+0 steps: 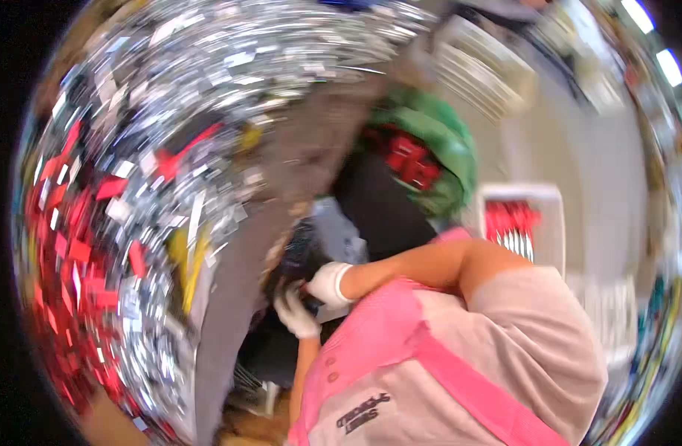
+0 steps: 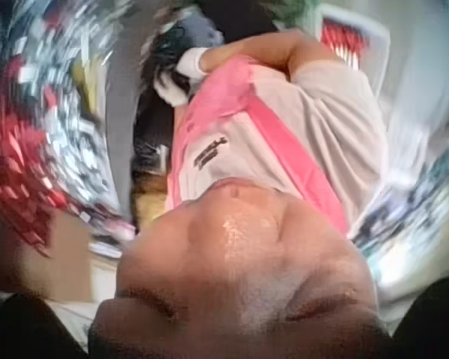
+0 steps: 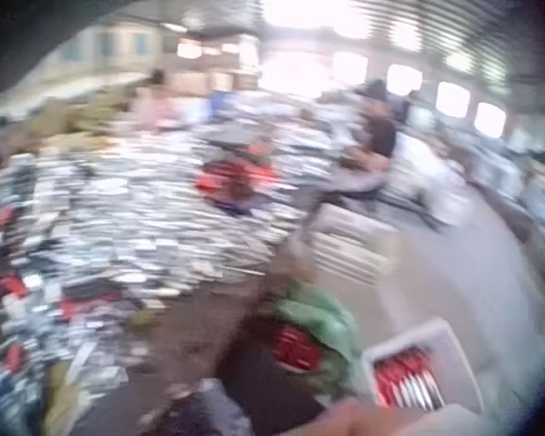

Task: Assemble metal components including springs and red handles into finished units.

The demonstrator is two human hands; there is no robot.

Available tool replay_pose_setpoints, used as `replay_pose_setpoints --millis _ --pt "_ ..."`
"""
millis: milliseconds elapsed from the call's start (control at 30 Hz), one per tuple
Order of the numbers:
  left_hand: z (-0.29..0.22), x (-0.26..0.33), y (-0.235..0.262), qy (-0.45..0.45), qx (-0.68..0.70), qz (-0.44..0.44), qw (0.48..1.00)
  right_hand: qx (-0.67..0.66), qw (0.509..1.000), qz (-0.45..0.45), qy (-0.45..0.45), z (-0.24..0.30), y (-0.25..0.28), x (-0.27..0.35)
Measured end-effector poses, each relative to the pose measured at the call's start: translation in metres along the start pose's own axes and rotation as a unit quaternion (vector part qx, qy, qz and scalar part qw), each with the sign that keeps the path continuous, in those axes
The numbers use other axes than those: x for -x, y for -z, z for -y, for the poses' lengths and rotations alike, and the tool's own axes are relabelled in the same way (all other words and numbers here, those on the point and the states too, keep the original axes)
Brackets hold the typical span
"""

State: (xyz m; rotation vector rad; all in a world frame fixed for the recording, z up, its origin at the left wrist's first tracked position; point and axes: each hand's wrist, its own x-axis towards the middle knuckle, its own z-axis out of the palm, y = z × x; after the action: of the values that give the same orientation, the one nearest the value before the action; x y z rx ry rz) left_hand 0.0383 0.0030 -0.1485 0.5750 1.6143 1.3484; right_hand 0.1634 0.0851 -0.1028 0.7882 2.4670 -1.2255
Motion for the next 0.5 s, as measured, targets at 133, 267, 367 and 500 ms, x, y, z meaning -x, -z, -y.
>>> replay_pose_setpoints --millis 133,267,367,500 --pt "-0.015 0.070 -0.021 -0.221 -0.148 0.086 0.960 -0.371 0.917 -0.140 0.040 -0.003 0.039 0.141" --pt "-0.077 0.054 -0.086 -0.320 -0.167 0.300 0.883 -0.655 0.637 -0.381 0.139 -0.018 -0.021 0.228" --pt "-0.136 0.114 -0.185 -0.199 0.045 0.479 0.854 -0.401 0.711 -0.575 0.055 -0.016 -0.058 0.247" --pt "-0.131 0.152 -0.236 -0.137 0.010 0.576 0.806 -0.383 0.687 -0.616 -0.037 -0.009 -0.061 0.283"
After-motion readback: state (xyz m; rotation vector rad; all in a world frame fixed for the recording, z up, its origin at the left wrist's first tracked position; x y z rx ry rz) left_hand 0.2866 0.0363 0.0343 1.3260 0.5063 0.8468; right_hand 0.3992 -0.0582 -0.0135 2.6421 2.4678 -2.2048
